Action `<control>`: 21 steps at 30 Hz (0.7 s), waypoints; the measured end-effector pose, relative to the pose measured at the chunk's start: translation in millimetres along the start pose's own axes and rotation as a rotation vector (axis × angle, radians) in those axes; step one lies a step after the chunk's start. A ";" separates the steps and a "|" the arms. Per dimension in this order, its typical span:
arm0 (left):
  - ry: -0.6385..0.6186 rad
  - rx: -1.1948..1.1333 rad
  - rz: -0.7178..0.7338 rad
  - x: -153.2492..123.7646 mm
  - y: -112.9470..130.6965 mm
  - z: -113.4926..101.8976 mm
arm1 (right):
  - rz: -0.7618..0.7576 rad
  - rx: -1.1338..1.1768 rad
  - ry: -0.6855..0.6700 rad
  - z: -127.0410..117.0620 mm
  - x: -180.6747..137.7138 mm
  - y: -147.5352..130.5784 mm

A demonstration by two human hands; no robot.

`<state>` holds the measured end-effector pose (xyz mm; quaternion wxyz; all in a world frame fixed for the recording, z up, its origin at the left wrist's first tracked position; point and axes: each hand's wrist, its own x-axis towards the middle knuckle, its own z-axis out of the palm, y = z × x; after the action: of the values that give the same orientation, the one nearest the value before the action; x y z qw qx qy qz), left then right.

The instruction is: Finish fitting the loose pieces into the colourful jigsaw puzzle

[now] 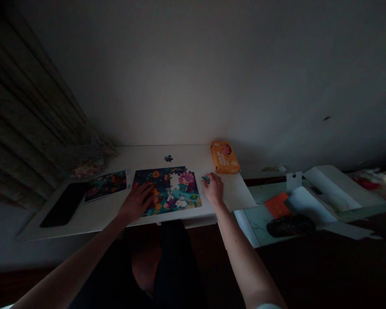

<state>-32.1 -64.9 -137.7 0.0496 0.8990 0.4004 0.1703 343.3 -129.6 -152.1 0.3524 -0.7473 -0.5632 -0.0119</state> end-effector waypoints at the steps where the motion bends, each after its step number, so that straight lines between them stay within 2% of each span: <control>1: -0.002 0.001 0.001 0.0 -0.3 -0.1 | 0.010 -0.009 -0.024 -4.4 2.1 7.9; 6: -0.017 0.019 0.008 -0.3 2.0 -1.9 | 0.010 0.038 -0.150 -8.7 6.5 29.3; 10: -0.026 0.030 0.004 1.0 8.0 -7.4 | 0.044 0.144 -0.136 -2.0 12.2 35.4; 14: -0.010 0.059 -0.019 2.4 16.2 -16.3 | 0.167 0.230 -0.127 -2.5 16.4 41.8; 18: 0.017 0.081 -0.127 -0.3 24.4 -21.0 | 0.260 0.419 -0.114 -10.9 5.0 43.5; 21: 0.037 0.034 -0.125 -3.5 29.1 -19.1 | 0.297 0.581 -0.089 -16.9 -9.6 38.9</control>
<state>-20.4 -88.0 -114.2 0.0373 0.8697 0.4594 0.1766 379.3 -151.3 -163.4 0.5236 -0.6894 -0.4428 0.2335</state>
